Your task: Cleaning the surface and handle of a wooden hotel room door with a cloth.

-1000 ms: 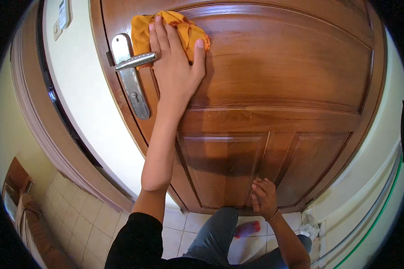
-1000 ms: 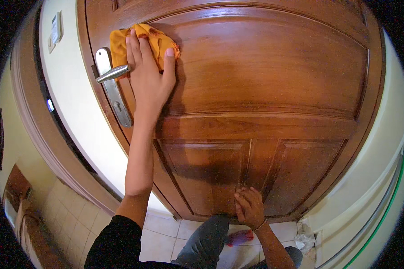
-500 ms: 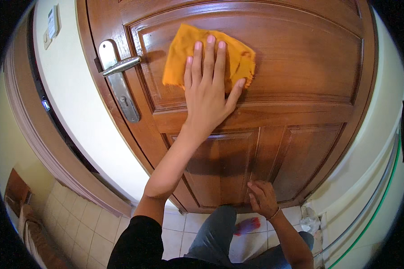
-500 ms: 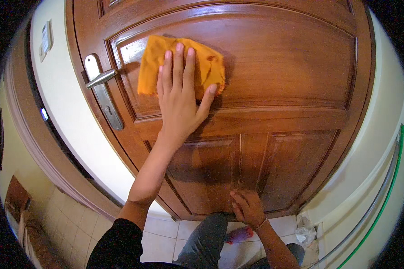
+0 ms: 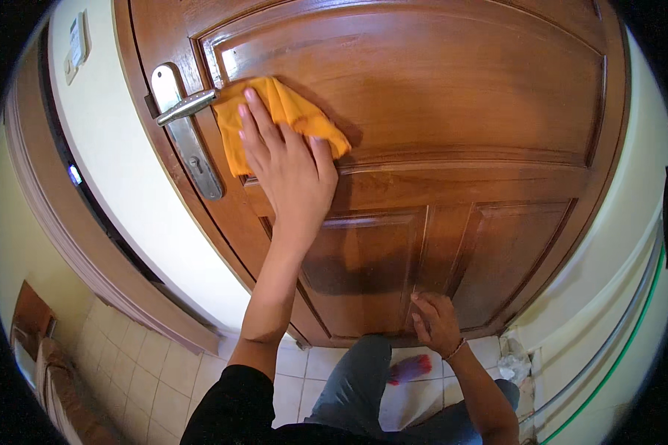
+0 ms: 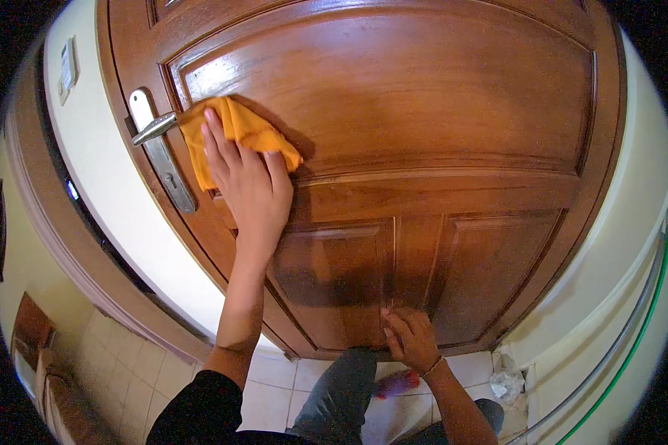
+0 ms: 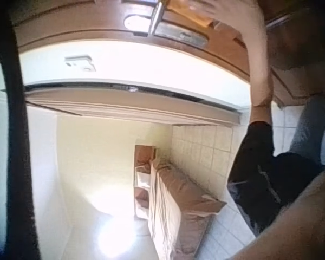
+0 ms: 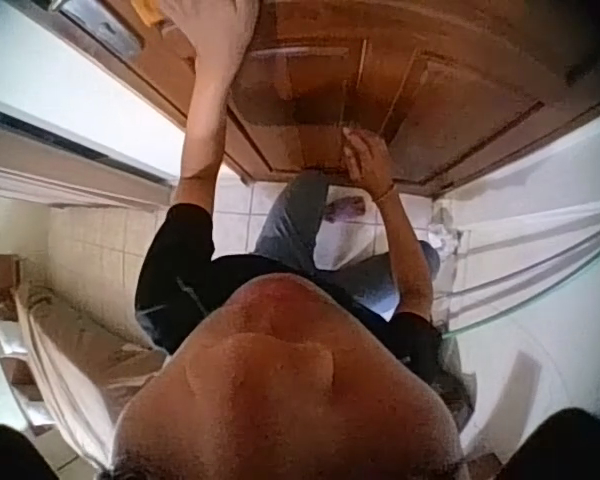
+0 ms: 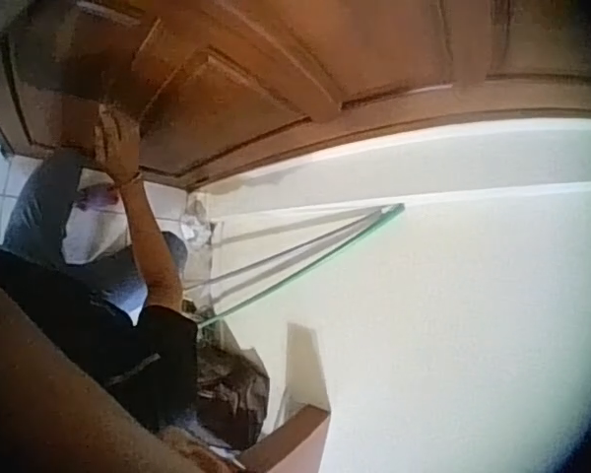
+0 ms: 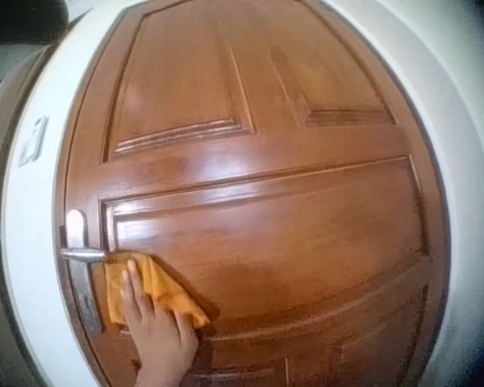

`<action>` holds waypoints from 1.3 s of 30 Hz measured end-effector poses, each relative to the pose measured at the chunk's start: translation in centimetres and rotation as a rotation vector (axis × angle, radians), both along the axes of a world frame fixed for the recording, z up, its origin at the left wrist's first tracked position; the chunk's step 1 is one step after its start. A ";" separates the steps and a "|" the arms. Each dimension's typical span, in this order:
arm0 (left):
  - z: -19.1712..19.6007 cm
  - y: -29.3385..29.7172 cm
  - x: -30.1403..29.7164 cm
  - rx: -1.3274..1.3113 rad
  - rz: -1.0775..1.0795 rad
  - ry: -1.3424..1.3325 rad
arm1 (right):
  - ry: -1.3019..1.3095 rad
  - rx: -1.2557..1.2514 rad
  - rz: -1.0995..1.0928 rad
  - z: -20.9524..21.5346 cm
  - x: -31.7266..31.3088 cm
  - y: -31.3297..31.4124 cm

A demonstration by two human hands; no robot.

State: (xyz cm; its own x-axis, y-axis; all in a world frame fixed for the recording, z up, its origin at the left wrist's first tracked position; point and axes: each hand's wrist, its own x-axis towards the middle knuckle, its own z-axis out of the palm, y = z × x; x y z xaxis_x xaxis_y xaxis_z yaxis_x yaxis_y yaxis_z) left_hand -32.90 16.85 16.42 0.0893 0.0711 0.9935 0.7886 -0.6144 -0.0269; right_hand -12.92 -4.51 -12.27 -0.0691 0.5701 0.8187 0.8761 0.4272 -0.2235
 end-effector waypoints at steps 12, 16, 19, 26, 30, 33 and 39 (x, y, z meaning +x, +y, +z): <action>4.5 1.4 -1.0 0.148 -0.061 -0.128 | 0.011 -0.047 -0.021 -0.5 0.3 0.6; 4.4 1.8 -1.6 0.284 -0.232 -0.093 | -0.002 -0.037 -0.028 -0.6 0.3 0.8; 3.7 2.2 -1.5 0.232 -0.242 -0.110 | 0.004 -0.043 -0.012 -0.7 0.3 1.0; 2.8 2.3 0.0 0.214 -0.192 -0.111 | 0.007 -0.055 -0.020 -0.7 0.3 1.5; 3.4 1.9 -0.5 0.109 0.025 -0.024 | 0.000 -0.061 -0.006 -1.0 0.2 1.6; 5.9 2.7 -0.6 0.207 -0.007 -0.007 | 0.003 -0.054 0.002 -1.2 0.0 1.5; 8.8 3.5 -1.0 0.292 -0.104 0.006 | 0.014 -0.116 0.027 -1.3 -0.1 1.2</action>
State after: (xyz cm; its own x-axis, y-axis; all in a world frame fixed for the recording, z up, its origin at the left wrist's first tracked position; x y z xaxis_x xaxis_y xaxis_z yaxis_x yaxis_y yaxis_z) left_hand -33.86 20.32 25.25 0.0870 -0.2273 0.9699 0.7213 -0.6572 -0.2187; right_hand -13.02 -3.34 -13.53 -0.0743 0.6595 0.7480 0.8610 0.4209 -0.2856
